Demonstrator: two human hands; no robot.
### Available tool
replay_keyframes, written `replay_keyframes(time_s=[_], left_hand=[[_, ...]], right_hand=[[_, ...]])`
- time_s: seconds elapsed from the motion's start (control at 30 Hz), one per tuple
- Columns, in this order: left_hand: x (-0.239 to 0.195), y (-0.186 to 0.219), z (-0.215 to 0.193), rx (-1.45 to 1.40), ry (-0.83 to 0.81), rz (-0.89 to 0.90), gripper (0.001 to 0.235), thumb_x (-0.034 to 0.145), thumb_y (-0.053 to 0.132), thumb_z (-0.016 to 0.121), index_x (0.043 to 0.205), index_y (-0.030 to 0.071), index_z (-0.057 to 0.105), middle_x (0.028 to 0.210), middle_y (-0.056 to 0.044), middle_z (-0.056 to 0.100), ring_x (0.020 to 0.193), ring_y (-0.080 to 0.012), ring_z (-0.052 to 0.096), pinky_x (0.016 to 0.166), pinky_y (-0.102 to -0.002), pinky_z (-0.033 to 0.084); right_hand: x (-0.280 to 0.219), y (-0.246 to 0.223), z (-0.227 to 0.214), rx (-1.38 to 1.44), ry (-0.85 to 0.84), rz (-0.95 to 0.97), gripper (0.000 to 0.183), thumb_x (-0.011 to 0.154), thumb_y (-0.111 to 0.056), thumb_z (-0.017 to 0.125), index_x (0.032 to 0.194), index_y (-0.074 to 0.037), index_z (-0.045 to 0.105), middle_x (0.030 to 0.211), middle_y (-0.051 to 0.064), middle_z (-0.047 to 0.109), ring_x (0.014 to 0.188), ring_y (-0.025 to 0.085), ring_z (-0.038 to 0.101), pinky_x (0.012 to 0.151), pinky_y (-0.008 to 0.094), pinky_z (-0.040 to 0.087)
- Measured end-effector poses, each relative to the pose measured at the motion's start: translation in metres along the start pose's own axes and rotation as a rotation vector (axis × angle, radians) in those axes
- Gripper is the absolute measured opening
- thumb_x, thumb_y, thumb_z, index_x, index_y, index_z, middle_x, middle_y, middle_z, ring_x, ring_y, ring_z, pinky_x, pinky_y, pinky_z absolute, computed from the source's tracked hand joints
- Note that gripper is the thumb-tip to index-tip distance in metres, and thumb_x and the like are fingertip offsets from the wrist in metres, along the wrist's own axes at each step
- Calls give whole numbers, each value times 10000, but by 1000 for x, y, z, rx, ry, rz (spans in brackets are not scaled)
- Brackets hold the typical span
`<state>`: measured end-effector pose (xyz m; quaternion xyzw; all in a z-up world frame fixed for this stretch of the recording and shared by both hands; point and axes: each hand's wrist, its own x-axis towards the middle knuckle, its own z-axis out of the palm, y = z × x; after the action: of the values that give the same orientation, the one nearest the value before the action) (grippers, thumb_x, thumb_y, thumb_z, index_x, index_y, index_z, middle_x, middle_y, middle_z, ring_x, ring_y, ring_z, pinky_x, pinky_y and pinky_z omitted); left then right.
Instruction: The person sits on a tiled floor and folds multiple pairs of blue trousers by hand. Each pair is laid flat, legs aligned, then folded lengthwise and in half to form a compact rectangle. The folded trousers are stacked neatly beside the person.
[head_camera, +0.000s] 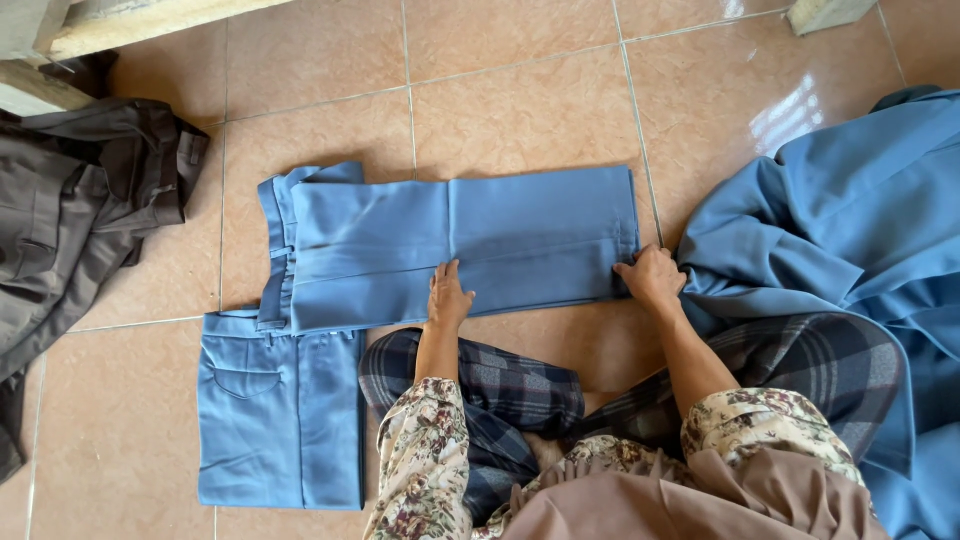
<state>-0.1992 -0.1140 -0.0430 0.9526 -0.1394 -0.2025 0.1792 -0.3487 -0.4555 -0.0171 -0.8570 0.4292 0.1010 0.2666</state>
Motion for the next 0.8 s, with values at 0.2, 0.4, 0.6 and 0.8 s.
replay_keyframes(time_s=[0.2,0.4,0.6,0.8], left_hand=[[11,-12,16,22,6,-2,779,843,187,804,1519,62,437,1536,-208,407,1439,-404,427,1227,-469,322],[10,-12,17,23,-1,-19,779,846,189,800,1523,68,436,1551,-204,402,1467,-383,398,1241,-458,302],[11,-9,14,18,-7,-27,725,854,196,788,1502,95,478,1529,-165,420,1412,-411,449,1146,-502,443],[21,-16,36,85,15,-50,704,842,233,787,1483,169,501,1508,-86,427,1376,-399,481,1058,-519,528]], right_hand=[[0,7,16,-77,8,12,476,893,-395,779,1158,-21,651,1223,218,653,1178,456,636,1027,688,357],[5,5,20,100,0,38,347,922,-296,752,1230,-205,620,1144,207,723,1127,464,681,962,593,494],[-40,-7,-22,310,54,23,366,921,-147,697,1216,-216,491,1247,266,675,1125,507,651,919,613,513],[-37,-16,-20,105,145,-82,653,908,-68,753,1446,-34,384,1343,309,473,1202,530,560,931,640,531]])
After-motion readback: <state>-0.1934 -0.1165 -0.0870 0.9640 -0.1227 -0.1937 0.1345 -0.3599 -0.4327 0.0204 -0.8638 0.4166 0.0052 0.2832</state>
